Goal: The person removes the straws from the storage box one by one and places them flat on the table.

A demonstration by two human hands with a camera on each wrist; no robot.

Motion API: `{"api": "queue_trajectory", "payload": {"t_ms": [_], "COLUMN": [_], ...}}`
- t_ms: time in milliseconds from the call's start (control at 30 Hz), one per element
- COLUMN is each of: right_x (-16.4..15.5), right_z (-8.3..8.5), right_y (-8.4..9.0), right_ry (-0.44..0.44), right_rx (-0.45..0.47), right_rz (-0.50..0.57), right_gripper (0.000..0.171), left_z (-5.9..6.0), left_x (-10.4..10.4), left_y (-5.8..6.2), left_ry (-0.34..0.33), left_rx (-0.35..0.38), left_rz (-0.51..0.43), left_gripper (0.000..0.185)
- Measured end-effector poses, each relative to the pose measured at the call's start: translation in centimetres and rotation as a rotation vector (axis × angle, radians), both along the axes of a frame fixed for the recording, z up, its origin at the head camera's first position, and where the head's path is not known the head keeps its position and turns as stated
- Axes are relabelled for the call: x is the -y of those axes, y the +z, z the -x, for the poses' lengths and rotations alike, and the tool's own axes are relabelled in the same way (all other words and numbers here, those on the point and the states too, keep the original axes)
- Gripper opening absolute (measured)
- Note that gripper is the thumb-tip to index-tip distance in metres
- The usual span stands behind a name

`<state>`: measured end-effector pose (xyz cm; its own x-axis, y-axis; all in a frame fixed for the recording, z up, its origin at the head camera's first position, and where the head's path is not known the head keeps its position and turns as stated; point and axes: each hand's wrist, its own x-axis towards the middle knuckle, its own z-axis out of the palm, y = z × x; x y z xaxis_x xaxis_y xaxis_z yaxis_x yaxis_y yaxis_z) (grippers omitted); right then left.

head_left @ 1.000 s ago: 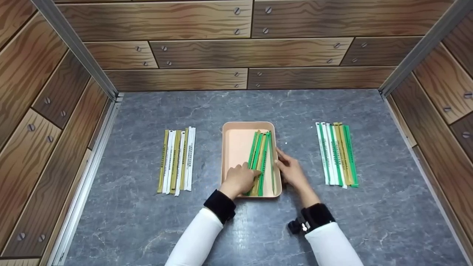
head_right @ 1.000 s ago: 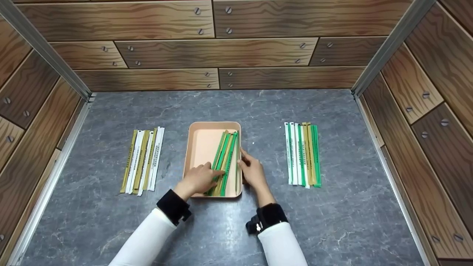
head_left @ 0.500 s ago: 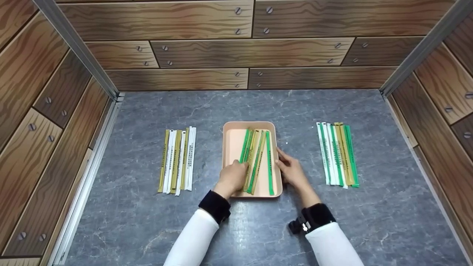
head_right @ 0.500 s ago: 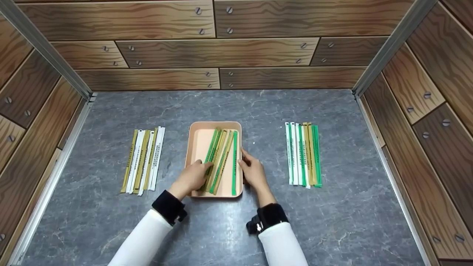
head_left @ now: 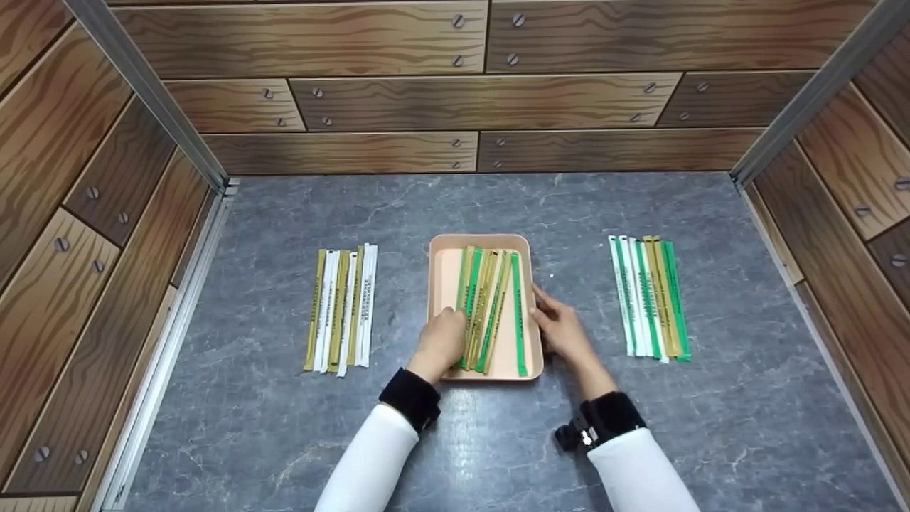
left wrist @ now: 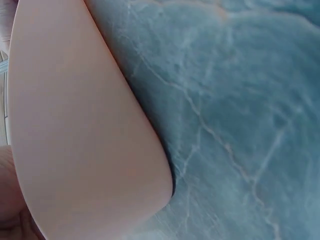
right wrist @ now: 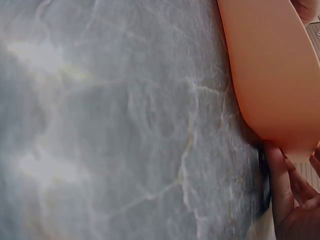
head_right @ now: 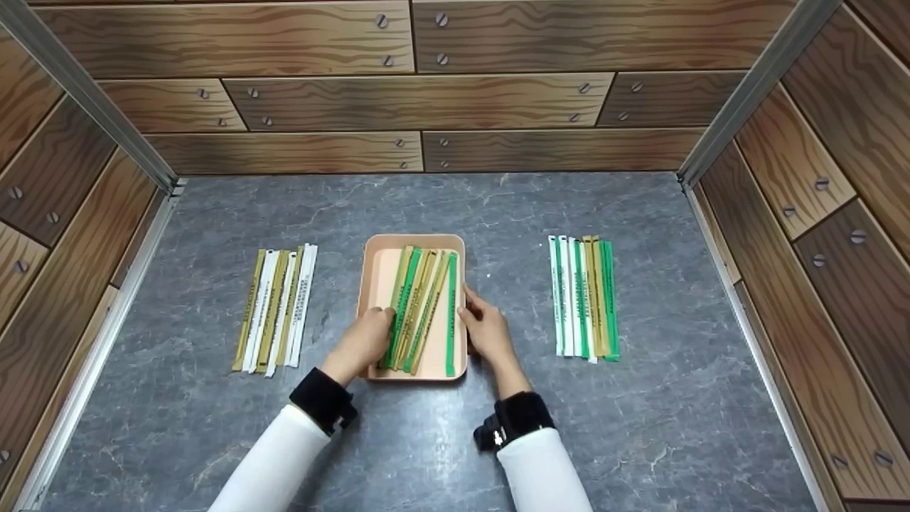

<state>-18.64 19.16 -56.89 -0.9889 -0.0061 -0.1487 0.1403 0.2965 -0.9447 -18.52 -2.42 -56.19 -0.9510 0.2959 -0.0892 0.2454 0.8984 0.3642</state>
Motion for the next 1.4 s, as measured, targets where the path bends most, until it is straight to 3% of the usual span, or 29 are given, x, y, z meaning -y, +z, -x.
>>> {"api": "queue_trajectory", "payload": {"t_ms": [100,500,600,800,933,1067,1200,1400], "right_x": [0.4,0.4,0.3,-0.5,-0.5,-0.5,-0.6,-0.7], "right_z": [-0.6,-0.6,-0.4,0.8,1.0,0.9,0.9,0.9], "right_y": [1.7,1.8,1.2,-1.8,-2.4,-2.4,-2.3,-2.4], "right_ry": [0.009,0.005,0.004,-0.015,-0.021,-0.008,-0.011,-0.012], "right_rx": [0.009,0.042,0.041,0.03,0.018,0.013,0.005,-0.003], "right_rz": [0.017,0.038,0.043,0.037,0.008,-0.003,-0.019,-0.016], "right_gripper": [0.049,0.05,0.05,0.049,0.049,0.05,0.05,0.049], "left_z": [-0.1,0.3,0.4,0.5,0.3,0.0,-0.2,-0.1], "left_x": [0.0,-0.2,-0.3,-0.3,-0.4,-0.3,-0.3,0.4], "left_y": [0.0,-0.1,-0.2,-0.4,-0.3,0.1,0.8,2.6], "left_ry": [0.003,0.014,0.021,0.029,0.028,0.033,0.047,0.098], "left_rx": [-0.011,0.052,0.059,0.043,0.034,0.008,-0.063,-0.132], "left_rz": [-0.011,0.054,0.053,0.054,0.052,0.047,0.034,-0.057], "left_gripper": [0.01,0.011,0.011,0.01,0.012,0.014,0.02,0.038]}}
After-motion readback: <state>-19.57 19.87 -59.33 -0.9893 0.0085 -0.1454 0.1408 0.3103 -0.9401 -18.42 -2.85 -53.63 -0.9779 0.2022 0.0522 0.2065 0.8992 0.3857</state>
